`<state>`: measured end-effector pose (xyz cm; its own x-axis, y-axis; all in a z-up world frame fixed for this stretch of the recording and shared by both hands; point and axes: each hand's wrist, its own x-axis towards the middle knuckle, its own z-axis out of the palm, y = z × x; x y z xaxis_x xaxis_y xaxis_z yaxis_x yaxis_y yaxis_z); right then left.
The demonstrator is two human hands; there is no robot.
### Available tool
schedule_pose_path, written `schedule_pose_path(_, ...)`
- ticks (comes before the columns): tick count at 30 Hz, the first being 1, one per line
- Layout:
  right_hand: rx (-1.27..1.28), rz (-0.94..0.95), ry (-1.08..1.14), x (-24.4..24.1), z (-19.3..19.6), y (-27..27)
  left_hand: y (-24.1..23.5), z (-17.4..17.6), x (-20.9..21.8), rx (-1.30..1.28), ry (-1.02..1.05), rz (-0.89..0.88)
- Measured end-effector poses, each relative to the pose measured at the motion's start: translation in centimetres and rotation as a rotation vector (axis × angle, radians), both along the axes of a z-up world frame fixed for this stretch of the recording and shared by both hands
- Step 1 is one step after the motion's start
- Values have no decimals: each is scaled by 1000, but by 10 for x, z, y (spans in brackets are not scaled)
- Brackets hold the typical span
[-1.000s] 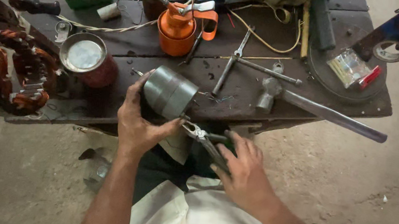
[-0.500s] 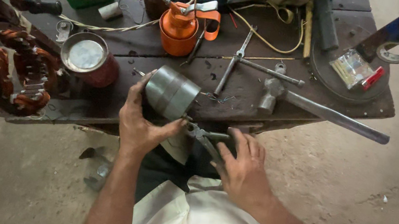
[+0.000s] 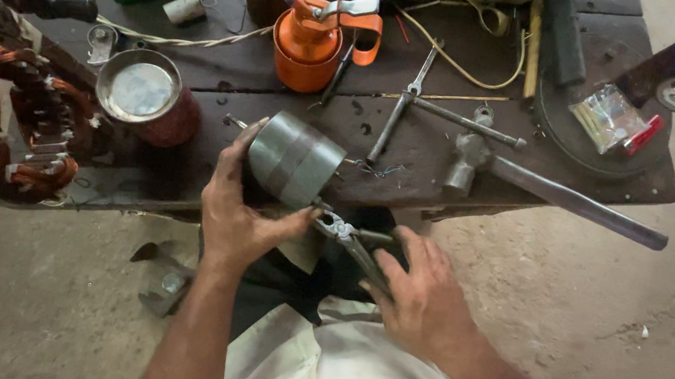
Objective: The person holds a cylindrical motor rotor and uses pliers to adjust and trim wires protruding from its end. They repeatedly rotate the rotor, pull and cut wires, and inspect the connections while working at a cluttered workbench.
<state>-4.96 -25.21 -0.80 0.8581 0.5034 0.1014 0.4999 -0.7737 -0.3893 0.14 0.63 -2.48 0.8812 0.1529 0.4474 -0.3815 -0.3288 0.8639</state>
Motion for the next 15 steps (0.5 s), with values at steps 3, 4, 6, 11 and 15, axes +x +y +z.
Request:
schedule_pose_path(3, -92, 24, -38, 6, 4, 0, -1, 0, 0, -7, 6, 5)
schedule_pose_path(4, -65, 30, -18, 7, 6, -1, 0, 0, 1, -8, 33, 11)
schedule_pose_path(6, -15, 45, 33, 7, 7, -3, 0, -1, -1, 4, 56, 22)
schedule_pose_path(11, 371, -152, 936, 21, 3, -14, 2, -3, 0, 74, 2, 44)
schedule_pose_path(15, 893, -184, 1445, 26, -5, -20, 2, 3, 2, 13, -1, 2)
